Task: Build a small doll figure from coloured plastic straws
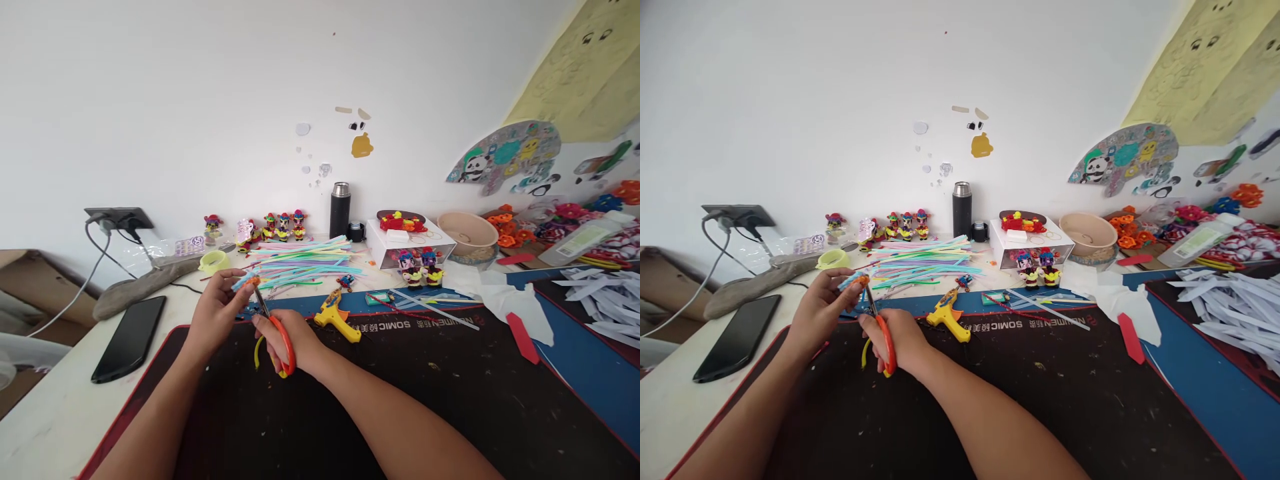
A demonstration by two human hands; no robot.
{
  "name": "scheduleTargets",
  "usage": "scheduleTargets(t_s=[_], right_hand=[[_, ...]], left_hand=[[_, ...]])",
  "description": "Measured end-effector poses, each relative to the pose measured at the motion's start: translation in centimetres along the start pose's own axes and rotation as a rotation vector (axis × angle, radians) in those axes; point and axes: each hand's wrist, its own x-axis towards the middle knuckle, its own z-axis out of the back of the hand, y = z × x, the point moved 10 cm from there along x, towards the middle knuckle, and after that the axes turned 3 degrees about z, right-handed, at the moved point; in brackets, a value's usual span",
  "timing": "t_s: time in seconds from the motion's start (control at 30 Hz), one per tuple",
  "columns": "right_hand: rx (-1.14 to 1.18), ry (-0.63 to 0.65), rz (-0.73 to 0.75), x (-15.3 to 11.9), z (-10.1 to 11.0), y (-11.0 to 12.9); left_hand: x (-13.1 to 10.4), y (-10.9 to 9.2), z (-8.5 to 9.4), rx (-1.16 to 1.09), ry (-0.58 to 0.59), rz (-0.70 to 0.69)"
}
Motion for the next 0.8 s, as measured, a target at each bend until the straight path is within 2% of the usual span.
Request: scheduleTargets(t_s=[0.17,0.27,0.53,0.67,0.8], right_hand=[[0.149,0.06,-0.013,0.4,-0.3,-0.4],[0.218,0.059,-0.013,0.8,-0.3,-0.7],[0.256,0.111,0.028,0.9,-0.8,0.4],[0.229,0.129,0.03,0.6,-1.2,0.6],[0.132,0.13,0.102,0.1,-1.1,1.3]], left_hand=[[0.1,0.7,0.8,-0.296,-0.039,0.109],[0.0,1.2,0.8,-0.378,-0.042,0.17],[-0.2,1.5,1.1,-0.365,-0.089,0.215],[-0.3,1.3,1.2,-0.303,-0.096,0.192],[-0.3,0.8,1.3,-0.207,-0.099,0.16]])
